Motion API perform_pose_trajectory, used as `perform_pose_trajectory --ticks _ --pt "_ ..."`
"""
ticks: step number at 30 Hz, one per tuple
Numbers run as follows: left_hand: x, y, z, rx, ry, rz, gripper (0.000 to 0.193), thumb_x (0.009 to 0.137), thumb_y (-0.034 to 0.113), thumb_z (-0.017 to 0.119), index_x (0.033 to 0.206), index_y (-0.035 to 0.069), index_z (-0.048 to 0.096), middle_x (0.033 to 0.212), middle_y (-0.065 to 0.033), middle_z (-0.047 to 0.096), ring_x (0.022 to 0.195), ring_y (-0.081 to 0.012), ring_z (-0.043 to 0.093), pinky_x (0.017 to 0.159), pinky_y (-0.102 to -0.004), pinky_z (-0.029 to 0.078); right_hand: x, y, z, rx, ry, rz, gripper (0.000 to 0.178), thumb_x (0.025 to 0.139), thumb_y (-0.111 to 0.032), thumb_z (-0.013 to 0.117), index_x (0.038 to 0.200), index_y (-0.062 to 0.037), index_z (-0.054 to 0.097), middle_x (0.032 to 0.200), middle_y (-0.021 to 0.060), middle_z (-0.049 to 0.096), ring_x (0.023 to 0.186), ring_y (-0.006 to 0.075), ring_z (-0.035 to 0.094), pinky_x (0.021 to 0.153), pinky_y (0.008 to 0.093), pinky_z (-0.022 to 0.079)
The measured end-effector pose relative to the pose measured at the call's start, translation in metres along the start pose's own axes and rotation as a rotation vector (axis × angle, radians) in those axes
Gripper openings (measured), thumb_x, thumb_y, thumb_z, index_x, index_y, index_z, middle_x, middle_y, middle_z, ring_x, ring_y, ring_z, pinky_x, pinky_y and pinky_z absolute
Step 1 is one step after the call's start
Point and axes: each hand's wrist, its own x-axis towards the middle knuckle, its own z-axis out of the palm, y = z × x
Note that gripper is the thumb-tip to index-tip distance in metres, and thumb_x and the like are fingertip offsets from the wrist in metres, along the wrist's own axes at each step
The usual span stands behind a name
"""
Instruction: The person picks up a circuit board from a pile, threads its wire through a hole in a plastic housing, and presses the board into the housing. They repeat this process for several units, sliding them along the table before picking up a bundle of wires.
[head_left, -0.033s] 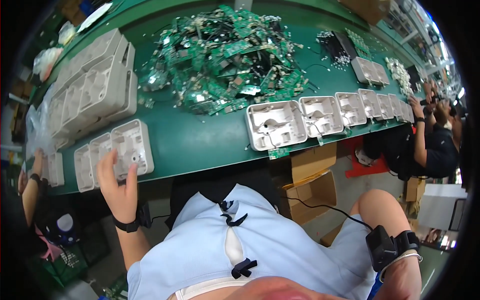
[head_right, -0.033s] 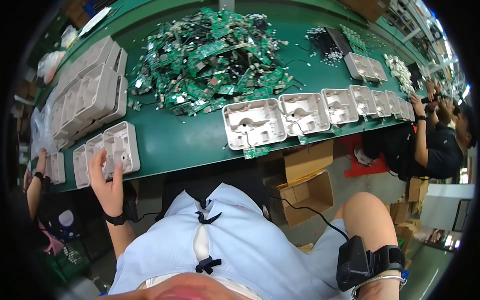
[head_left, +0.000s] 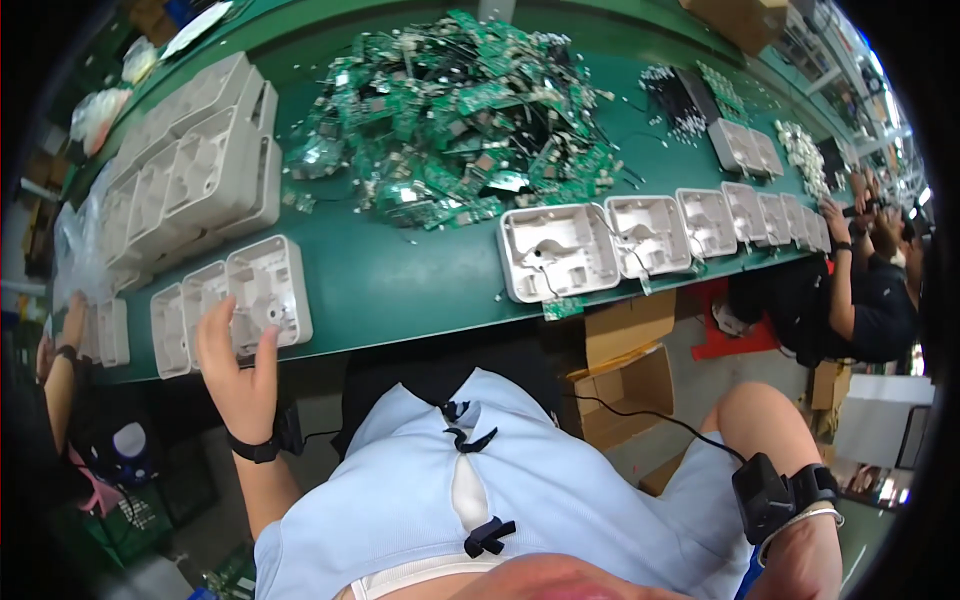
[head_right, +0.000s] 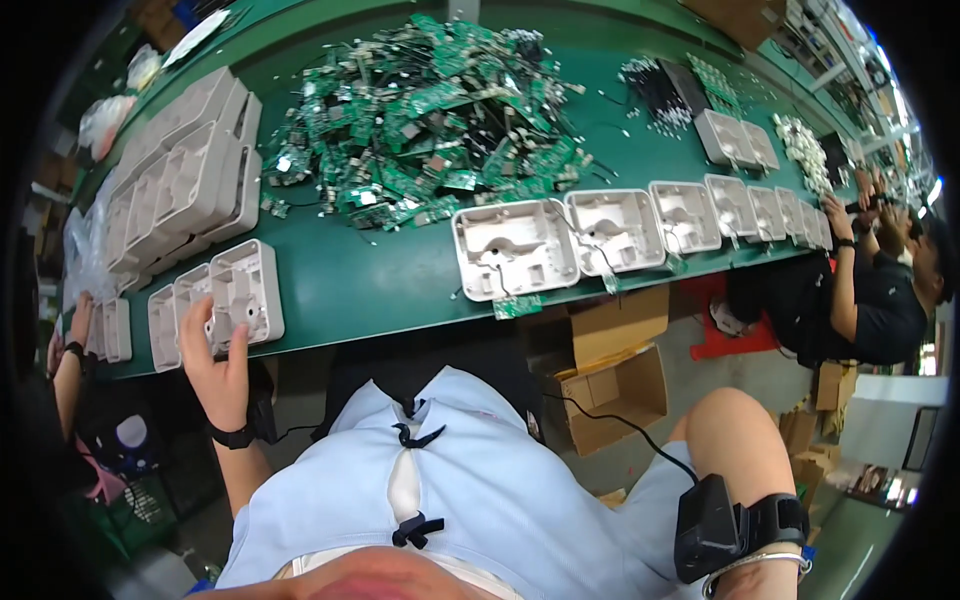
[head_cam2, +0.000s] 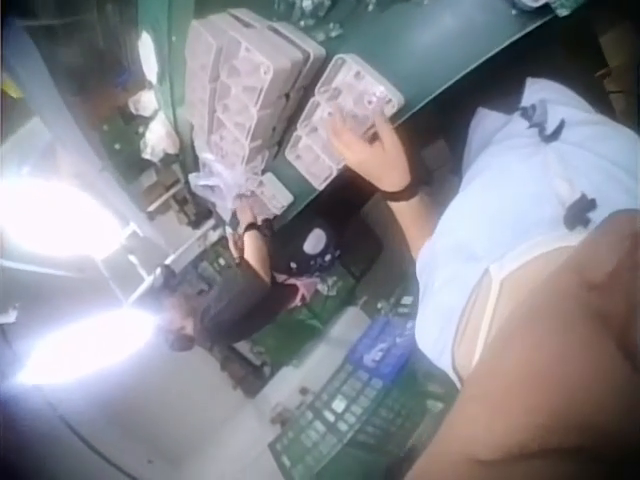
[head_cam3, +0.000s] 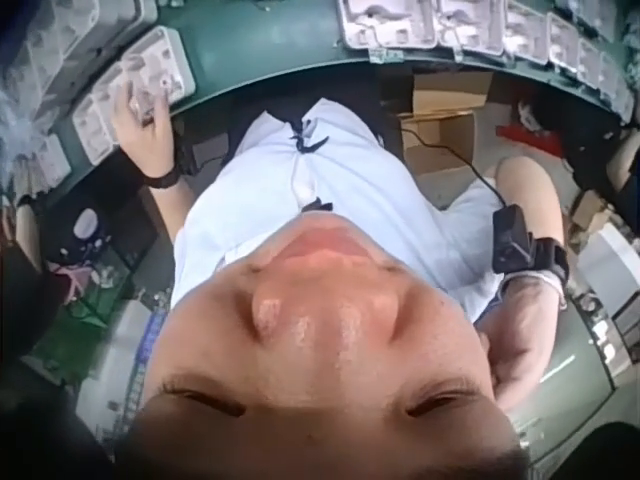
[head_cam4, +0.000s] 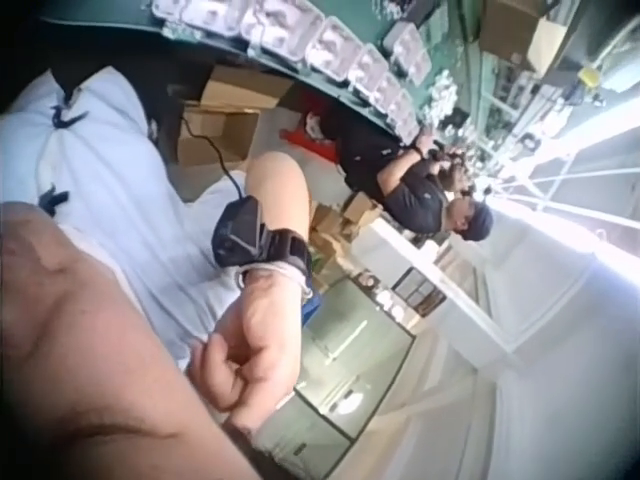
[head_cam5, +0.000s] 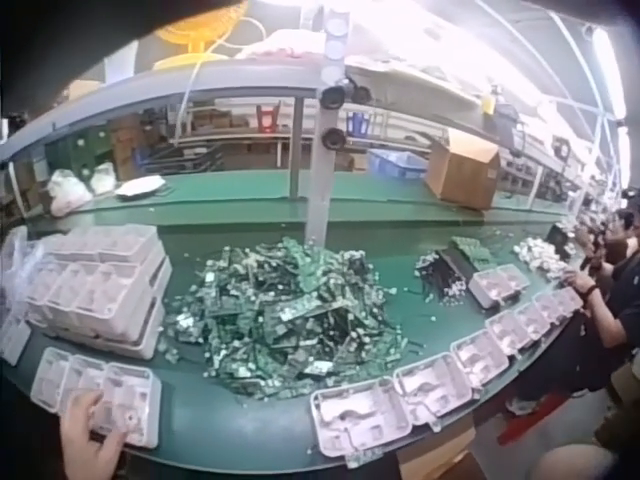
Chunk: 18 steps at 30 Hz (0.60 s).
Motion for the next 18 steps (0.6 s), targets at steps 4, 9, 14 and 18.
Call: perform_pose_trajectory --ticks 4,9,14,18 --pt "-0.007 -0.006 0.0 0.231 0.037 0.06 0.053 0.086 0.02 0.083 0.133 0.004 0.064 0.137 -0.0135 0.064 0.126 -0.0344 0.058 0.113 -0.0474 0.039 0.0 0.015 -0.001 0.032 -0.02 0.003 0.034 0.088 0.003 0.051 0.058 -0.0127 0.049 0.05 -0.0068 0.05 0.044 0.0056 0.046 0.101 0.0324 0.046" --pt "-0.004 0.001 0.018 0.362 -0.048 0.134 0.047 0.084 0.033 0.085 0.119 0.006 0.067 0.14 -0.0096 0.062 0.132 -0.0343 0.055 0.12 -0.0583 0.026 0.005 0.024 0.001 0.209 -0.001 0.014 0.03 0.088 0.001 0.056 0.061 -0.0124 0.055 0.055 -0.0074 0.059 0.048 0.0042 0.054 0.101 0.0311 0.041" --pt "-0.005 0.003 0.028 0.482 -0.056 0.125 0.036 0.084 0.034 0.085 0.101 0.008 0.067 0.14 -0.0067 0.063 0.132 -0.0309 0.056 0.121 -0.0639 0.021 0.004 0.023 0.0 0.117 0.061 0.048 0.031 0.09 -0.005 0.057 0.06 -0.0122 0.056 0.054 -0.0071 0.057 0.054 0.0059 0.055 0.101 0.0326 0.042" --pt "-0.011 -0.003 0.035 0.486 0.032 0.161 0.03 0.084 0.03 0.085 0.092 0.008 0.067 0.136 -0.0045 0.065 0.13 -0.0297 0.058 0.122 -0.0644 0.02 -0.017 0.022 -0.021 -0.085 0.158 0.135 0.037 0.104 -0.038 0.056 0.073 -0.0197 0.065 0.067 -0.0096 0.064 0.08 0.0063 0.064 0.108 0.0312 0.044"
